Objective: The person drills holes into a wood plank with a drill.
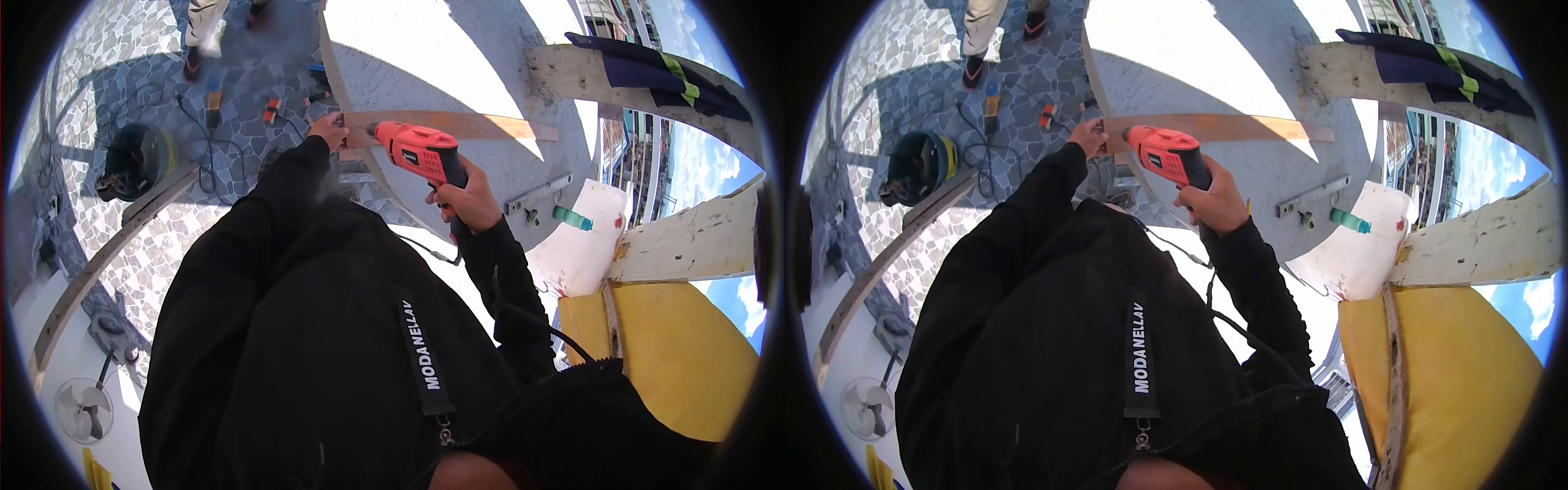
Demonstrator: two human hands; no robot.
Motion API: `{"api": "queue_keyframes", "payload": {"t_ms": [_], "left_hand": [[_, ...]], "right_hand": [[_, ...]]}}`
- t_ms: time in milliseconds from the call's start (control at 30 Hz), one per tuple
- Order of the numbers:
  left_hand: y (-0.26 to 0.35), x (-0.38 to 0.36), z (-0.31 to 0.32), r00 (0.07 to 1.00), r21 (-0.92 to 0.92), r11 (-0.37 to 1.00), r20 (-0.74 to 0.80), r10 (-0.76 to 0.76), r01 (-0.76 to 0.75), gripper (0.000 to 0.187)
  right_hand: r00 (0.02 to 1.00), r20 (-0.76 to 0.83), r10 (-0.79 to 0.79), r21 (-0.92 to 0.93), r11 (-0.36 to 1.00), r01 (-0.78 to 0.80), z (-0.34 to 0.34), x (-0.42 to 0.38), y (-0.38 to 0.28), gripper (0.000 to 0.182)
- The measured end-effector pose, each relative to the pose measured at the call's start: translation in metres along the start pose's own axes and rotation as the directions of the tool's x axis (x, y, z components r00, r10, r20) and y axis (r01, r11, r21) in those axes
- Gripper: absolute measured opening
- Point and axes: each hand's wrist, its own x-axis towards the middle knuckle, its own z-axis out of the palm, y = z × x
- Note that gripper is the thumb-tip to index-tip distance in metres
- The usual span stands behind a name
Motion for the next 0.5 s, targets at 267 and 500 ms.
{"api": "queue_keyframes", "payload": {"t_ms": [267, 500], "left_hand": [[-0.009, 0.009, -0.0014, 1.0, -0.019, 1.0, 0.019, 0.02, -0.02, 0.038], [-0.0054, 0.0042, 0.0015, 1.0, -0.023, 1.0, -0.008, 0.019, -0.02, 0.037]], "right_hand": [[1.0, 0.0, 0.027, -0.025, 0.999, -0.027, -0.0014, 0.0026, 0.0028, 0.047], [1.0, -0.005, 0.007, -0.042, 0.999, -0.007, 0.0004, 0.0032, 0.0027, 0.047]]}}
